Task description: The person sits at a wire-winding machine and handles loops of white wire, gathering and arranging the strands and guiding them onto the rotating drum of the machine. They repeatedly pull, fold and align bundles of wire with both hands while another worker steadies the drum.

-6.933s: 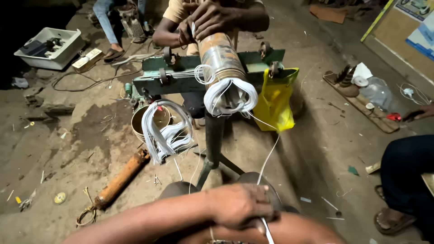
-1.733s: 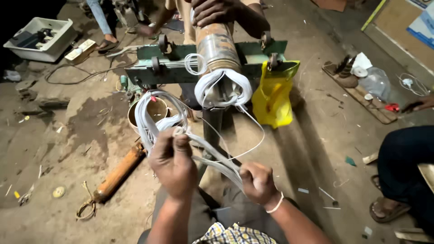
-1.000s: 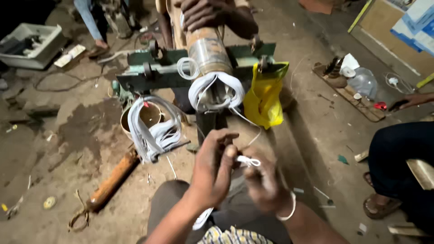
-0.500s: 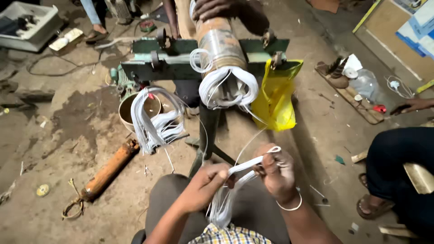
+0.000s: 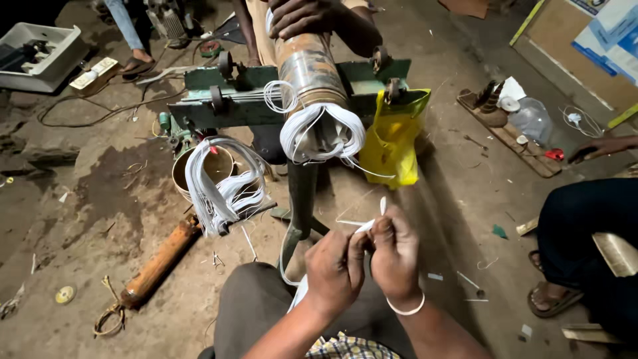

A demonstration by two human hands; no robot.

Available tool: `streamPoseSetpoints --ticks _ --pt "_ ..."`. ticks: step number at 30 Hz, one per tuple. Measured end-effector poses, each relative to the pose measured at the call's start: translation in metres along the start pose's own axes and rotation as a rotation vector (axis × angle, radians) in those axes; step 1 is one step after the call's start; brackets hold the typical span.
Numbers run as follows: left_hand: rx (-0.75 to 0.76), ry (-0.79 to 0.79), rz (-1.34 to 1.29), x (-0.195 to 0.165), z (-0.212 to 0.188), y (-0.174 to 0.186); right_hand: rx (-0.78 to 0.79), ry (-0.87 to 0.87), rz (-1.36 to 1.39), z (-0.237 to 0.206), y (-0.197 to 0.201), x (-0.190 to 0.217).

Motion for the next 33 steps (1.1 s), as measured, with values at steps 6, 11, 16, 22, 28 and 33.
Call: streamPoseSetpoints --ticks 6,11,16,22,28,33 --pt "0.129 -0.005 0.007 0.018 -0.022 -0.013 -0.160 -0.115 0.252 0.037 0.026 -0.001" --pt "0.228 0.084 0.029 0.038 -0.053 -0.001 -0.182 -0.251 0.269 0.068 0.051 0.000" --pt "0.279 0.194 0.091 0.070 -0.101 0.025 -0.236 -0.335 0.255 0.098 0.088 -0.006" --pt "0.310 0.558 -0.136 0.142 -0.154 0.053 -0.223 -0.419 0.367 0.099 0.103 -0.012" --pt "0.531 0.676 -0.250 0.139 -0.119 0.053 -0.127 -0.395 0.390 0.062 0.074 0.008" --pt "0.353 0.092 -0.096 0.045 -0.018 0.038 0.155 -0.273 0.274 0.024 0.019 0.017"
Point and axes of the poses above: each hand's wrist, its own z-axis towards the middle knuckle, its own y-axis out of the back of the hand, x = y × z, the point moved 6 cm from there along z, towards the middle knuckle, and after that the axes turned 2 degrees about -y, right-handed, at the moved point
